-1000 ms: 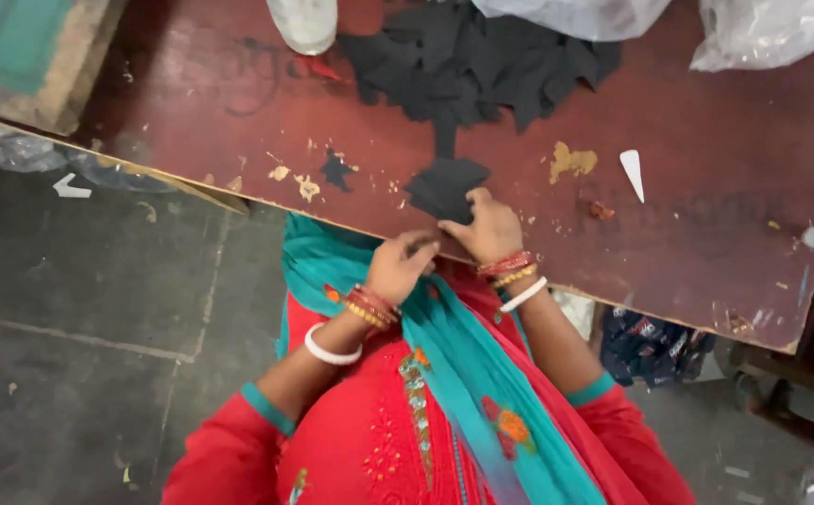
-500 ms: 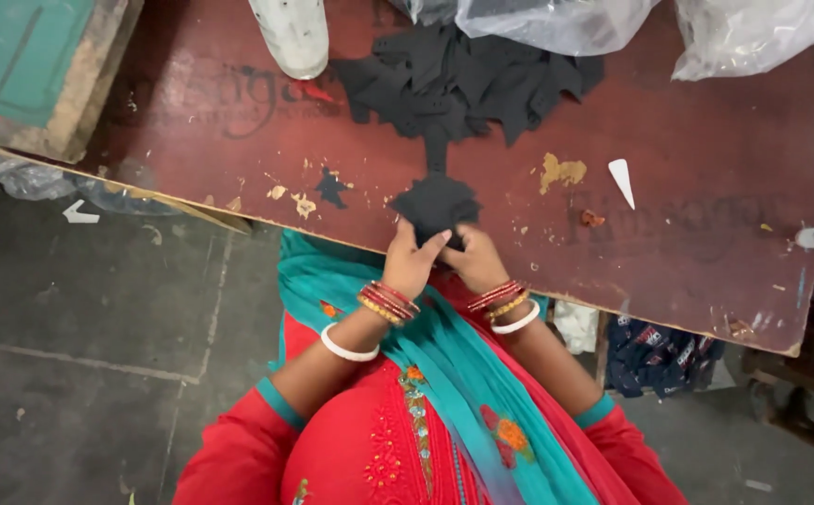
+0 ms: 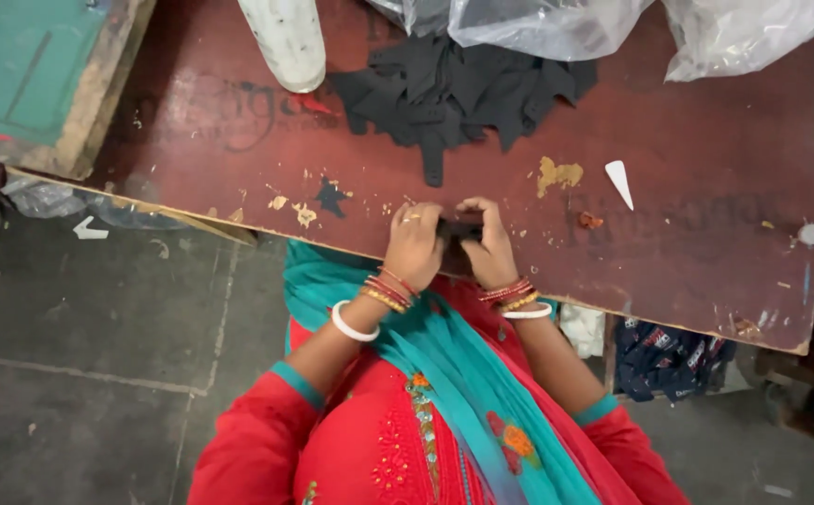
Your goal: The person folds small black fabric pieces on a wooden table. They pick up the pieces, fold them by hand, and place them into a pile. The person also moves a white plastic bottle and handles a plastic bag during the process.
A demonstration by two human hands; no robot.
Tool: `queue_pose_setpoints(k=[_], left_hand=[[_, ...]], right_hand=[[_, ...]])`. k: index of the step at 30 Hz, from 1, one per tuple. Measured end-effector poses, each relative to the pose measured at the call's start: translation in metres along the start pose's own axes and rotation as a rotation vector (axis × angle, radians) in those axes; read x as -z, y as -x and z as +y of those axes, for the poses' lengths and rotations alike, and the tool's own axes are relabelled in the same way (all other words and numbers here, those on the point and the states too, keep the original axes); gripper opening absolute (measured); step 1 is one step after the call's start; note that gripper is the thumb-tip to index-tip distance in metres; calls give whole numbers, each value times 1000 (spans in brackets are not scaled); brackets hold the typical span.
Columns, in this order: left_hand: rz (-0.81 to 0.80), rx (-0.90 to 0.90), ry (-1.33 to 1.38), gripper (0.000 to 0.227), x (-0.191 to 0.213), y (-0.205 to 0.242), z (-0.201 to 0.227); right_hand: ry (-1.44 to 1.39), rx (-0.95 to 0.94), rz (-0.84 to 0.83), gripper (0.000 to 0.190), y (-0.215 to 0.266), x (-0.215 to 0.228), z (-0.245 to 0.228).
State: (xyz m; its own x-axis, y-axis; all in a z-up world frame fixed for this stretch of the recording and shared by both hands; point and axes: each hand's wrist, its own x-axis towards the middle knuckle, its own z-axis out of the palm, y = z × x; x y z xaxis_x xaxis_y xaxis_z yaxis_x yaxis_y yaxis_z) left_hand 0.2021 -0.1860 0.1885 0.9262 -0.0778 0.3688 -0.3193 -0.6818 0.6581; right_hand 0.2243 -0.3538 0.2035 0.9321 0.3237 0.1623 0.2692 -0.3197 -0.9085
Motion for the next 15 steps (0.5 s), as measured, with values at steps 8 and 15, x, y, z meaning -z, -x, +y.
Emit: queue_pose_setpoints(k=[8, 15], left_hand=[[32, -12, -25, 45, -7, -14, 2], [-76, 69, -139, 68, 2, -25, 6]], right_hand=[[148, 56, 148, 33, -18, 10, -3], [363, 69, 131, 59, -24, 63, 2]])
